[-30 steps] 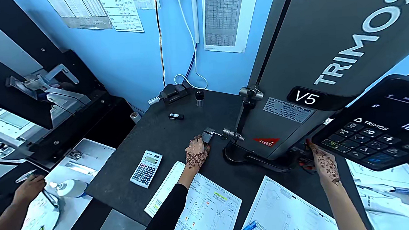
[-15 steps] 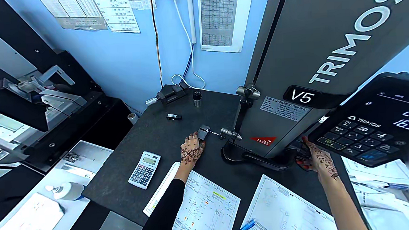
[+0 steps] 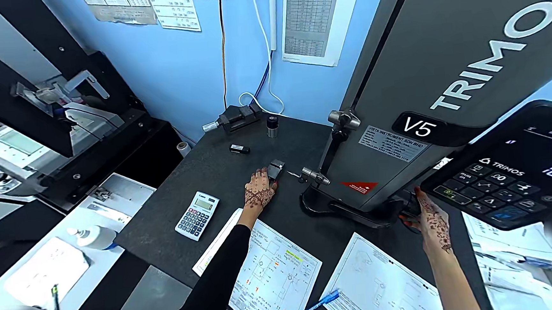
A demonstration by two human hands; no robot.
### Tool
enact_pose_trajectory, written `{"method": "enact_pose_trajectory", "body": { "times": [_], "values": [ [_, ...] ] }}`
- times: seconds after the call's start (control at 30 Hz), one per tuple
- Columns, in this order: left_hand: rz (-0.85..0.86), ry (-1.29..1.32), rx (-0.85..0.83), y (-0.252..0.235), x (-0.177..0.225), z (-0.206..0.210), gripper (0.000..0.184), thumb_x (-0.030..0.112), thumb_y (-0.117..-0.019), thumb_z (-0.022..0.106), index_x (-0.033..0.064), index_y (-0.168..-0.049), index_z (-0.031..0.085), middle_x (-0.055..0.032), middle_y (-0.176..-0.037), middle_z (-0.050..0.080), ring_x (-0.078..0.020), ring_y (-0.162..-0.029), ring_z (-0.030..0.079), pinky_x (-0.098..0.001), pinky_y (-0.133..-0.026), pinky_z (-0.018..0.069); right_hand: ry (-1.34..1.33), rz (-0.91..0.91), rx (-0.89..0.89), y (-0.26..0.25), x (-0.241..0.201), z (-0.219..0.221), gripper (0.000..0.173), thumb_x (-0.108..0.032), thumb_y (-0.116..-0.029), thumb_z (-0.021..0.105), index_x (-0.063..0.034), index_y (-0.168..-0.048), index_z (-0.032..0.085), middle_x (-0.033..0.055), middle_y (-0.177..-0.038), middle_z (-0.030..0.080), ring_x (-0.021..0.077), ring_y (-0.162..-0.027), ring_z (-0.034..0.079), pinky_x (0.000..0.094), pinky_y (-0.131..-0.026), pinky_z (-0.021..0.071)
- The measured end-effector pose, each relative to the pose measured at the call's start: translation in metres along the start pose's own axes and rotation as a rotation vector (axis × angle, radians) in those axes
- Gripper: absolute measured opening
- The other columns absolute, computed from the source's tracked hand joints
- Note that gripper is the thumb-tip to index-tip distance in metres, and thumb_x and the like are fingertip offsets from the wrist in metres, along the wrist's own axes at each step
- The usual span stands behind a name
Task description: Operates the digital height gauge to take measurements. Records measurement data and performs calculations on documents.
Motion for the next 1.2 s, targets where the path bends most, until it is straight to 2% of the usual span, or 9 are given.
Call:
{"method": "enact_pose_trajectory", "body": {
  "times": [0.07,0.17,0.23,0.33,0.43,0.6,0.73,0.83,1.2],
  "values": [
    [0.019,0.026,0.031,0.004,-0.003,0.000,0.068,0.034,-0.1026,0.062,-0.0012,-0.155,0.037,-0.0267,-0.157,0.041,-0.0459,-0.141,0.044,-0.0662,-0.104,0.0407,-0.018,-0.024,-0.001,0.000,0.000,0.001,0.048,-0.043,-0.1080,0.046,-0.0054,-0.133,0.061,0.0159,-0.107,0.066,0.0170,-0.075,0.064,0.0363,-0.063,0.0536],
    [0.068,0.023,0.100,0.012,-0.016,0.010,0.078,0.045,-0.0984,0.066,0.0035,-0.157,0.035,-0.0249,-0.157,0.041,-0.0473,-0.139,0.046,-0.0671,-0.100,0.0443,-0.029,-0.054,0.005,-0.002,0.002,0.001,0.044,-0.037,-0.1093,0.045,-0.0044,-0.133,0.062,0.0193,-0.112,0.066,0.0230,-0.081,0.066,0.0425,-0.066,0.0550],
    [0.000,-0.011,0.085,0.005,-0.019,0.013,0.082,0.050,-0.0969,0.066,0.0044,-0.158,0.034,-0.0260,-0.154,0.044,-0.0488,-0.134,0.050,-0.0678,-0.095,0.0473,-0.037,-0.064,-0.008,-0.004,0.001,0.001,0.042,-0.035,-0.1096,0.045,-0.0040,-0.134,0.061,0.0203,-0.117,0.065,0.0247,-0.085,0.066,0.0442,-0.069,0.0552],
    [-0.050,-0.021,0.085,0.003,-0.021,0.015,0.083,0.052,-0.0965,0.065,0.0063,-0.158,0.033,-0.0252,-0.151,0.048,-0.0475,-0.132,0.053,-0.0667,-0.095,0.0481,-0.052,-0.046,-0.019,-0.002,0.001,0.001,0.041,-0.034,-0.1095,0.045,-0.0040,-0.134,0.061,0.0198,-0.116,0.066,0.0237,-0.084,0.066,0.0428,-0.069,0.0548],
    [-0.014,-0.042,0.117,0.004,-0.022,0.021,0.082,0.052,-0.0973,0.064,0.0079,-0.159,0.032,-0.0244,-0.152,0.048,-0.0462,-0.131,0.055,-0.0653,-0.094,0.0496,-0.056,-0.028,-0.005,-0.001,0.000,0.001,0.041,-0.034,-0.1092,0.046,-0.0037,-0.132,0.061,0.0182,-0.112,0.065,0.0208,-0.081,0.065,0.0397,-0.067,0.0546],
    [-0.022,0.039,0.098,0.009,-0.023,0.019,0.082,0.054,-0.0972,0.063,0.0089,-0.158,0.033,-0.0257,-0.150,0.049,-0.0488,-0.130,0.054,-0.0683,-0.093,0.0483,-0.046,-0.040,0.006,-0.002,0.004,0.001,0.041,-0.033,-0.1095,0.045,-0.0038,-0.134,0.060,0.0176,-0.118,0.065,0.0184,-0.082,0.065,0.0382,-0.066,0.0553],
    [0.017,0.062,0.126,0.013,-0.026,0.020,0.082,0.056,-0.0986,0.059,0.0110,-0.160,0.030,-0.0227,-0.156,0.043,-0.0466,-0.137,0.049,-0.0677,-0.097,0.0465,-0.025,-0.062,0.005,-0.005,0.006,0.000,0.042,-0.037,-0.1088,0.046,-0.0052,-0.132,0.061,0.0149,-0.109,0.066,0.0160,-0.075,0.065,0.0350,-0.062,0.0549],
    [0.022,0.064,0.133,0.013,-0.028,0.020,0.080,0.059,-0.0982,0.058,0.0109,-0.158,0.035,-0.0222,-0.153,0.047,-0.0471,-0.132,0.053,-0.0672,-0.094,0.0489,-0.023,-0.050,-0.006,-0.005,0.006,-0.002,0.042,-0.036,-0.1086,0.047,-0.0065,-0.134,0.061,0.0169,-0.114,0.066,0.0190,-0.080,0.066,0.0382,-0.066,0.0551],
    [-0.026,0.007,0.108,0.001,-0.028,0.023,0.072,0.055,-0.1015,0.054,0.0074,-0.154,0.042,-0.0240,-0.147,0.052,-0.0464,-0.129,0.056,-0.0655,-0.094,0.0496,-0.056,-0.046,-0.018,-0.004,0.002,-0.001,0.041,-0.034,-0.1091,0.047,-0.0060,-0.135,0.061,0.0177,-0.113,0.066,0.0200,-0.075,0.066,0.0366,-0.061,0.0549]
  ]
}}
Point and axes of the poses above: each hand's wrist, its own y-axis away from the middle knuckle, its own z-axis out of the palm, x = y × z, the point moved 4 cm from there along -y, towards the middle knuckle
